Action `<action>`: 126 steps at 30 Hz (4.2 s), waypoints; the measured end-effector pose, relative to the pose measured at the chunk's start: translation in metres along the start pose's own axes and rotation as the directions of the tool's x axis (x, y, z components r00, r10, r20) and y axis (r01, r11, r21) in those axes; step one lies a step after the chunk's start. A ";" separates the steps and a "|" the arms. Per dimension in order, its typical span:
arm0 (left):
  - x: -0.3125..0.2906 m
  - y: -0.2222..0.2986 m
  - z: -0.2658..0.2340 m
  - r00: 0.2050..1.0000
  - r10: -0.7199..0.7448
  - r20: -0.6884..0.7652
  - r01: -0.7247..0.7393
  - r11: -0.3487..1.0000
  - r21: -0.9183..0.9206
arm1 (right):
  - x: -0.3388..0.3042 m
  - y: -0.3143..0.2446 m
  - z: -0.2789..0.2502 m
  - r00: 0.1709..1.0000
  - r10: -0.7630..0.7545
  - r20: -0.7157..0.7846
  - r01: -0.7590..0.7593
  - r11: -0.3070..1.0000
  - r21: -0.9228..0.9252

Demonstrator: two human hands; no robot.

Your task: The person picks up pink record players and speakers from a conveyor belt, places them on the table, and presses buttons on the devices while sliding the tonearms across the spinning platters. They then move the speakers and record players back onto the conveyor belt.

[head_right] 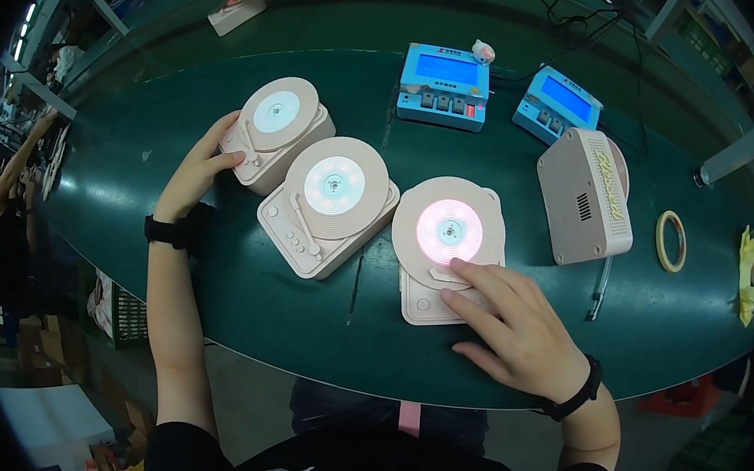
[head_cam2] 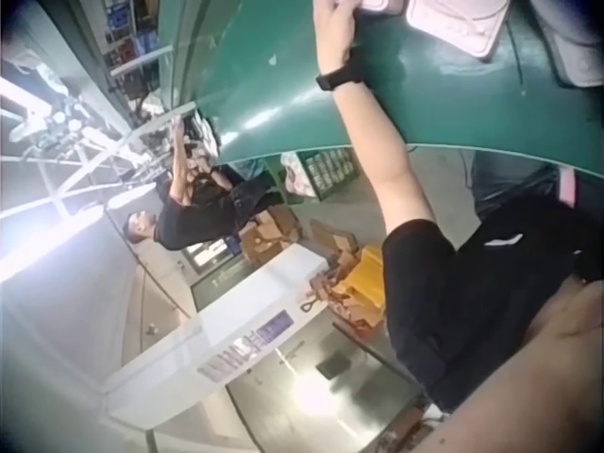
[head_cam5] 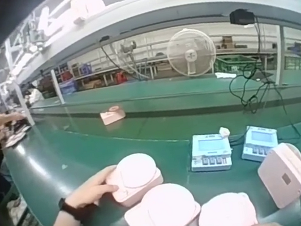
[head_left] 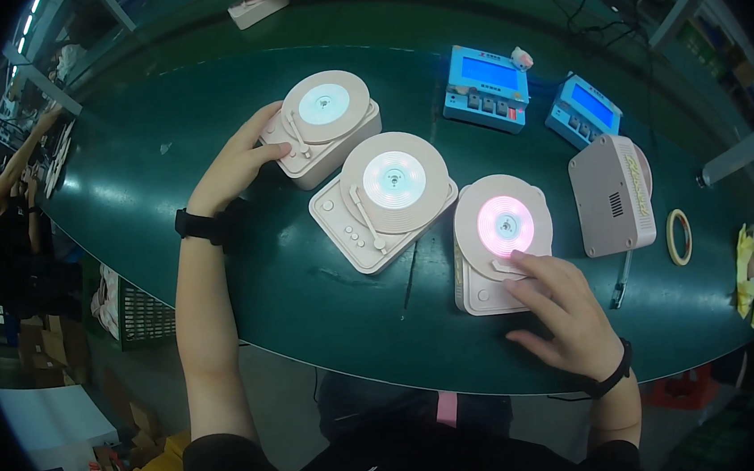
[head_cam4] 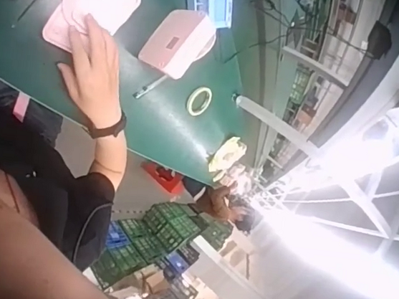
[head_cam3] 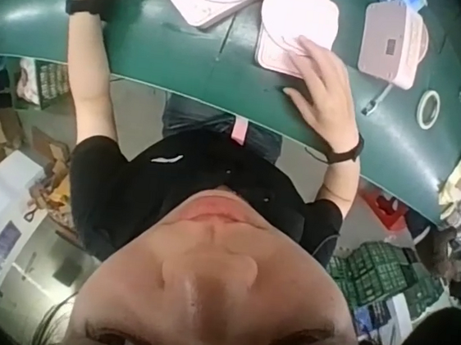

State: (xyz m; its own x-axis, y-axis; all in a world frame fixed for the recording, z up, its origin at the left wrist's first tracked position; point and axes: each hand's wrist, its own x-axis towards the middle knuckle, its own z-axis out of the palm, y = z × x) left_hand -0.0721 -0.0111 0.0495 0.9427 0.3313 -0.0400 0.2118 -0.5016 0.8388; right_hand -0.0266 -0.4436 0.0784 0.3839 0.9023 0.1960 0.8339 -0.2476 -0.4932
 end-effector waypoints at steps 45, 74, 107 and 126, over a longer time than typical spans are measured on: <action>-0.190 0.025 0.026 0.925 0.005 -0.379 -0.256 0.745 -0.616 | 0.135 -0.121 0.059 0.828 -0.515 -0.224 0.542 0.837 0.080; -0.162 -0.119 -0.103 0.679 0.254 -0.689 0.406 0.653 0.640 | -0.024 0.088 -0.040 0.792 0.339 -0.508 -0.435 0.897 -0.081; -0.054 -0.045 -0.122 0.911 0.161 -0.379 0.101 0.805 0.584 | -0.009 0.077 -0.029 0.683 0.402 -0.610 -0.531 0.847 -0.037; 0.360 0.078 0.100 0.997 0.072 -0.012 -0.036 0.622 0.782 | -0.003 0.060 -0.038 0.709 0.401 -0.580 -0.546 0.832 -0.092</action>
State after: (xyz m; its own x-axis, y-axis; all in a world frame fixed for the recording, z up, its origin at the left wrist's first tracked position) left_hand 0.3094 -0.0106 0.0466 0.9524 0.3037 0.0265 0.2999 -0.9489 0.0988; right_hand 0.0377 -0.4749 0.0803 0.8366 0.3360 0.4327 0.5211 -0.7317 -0.4393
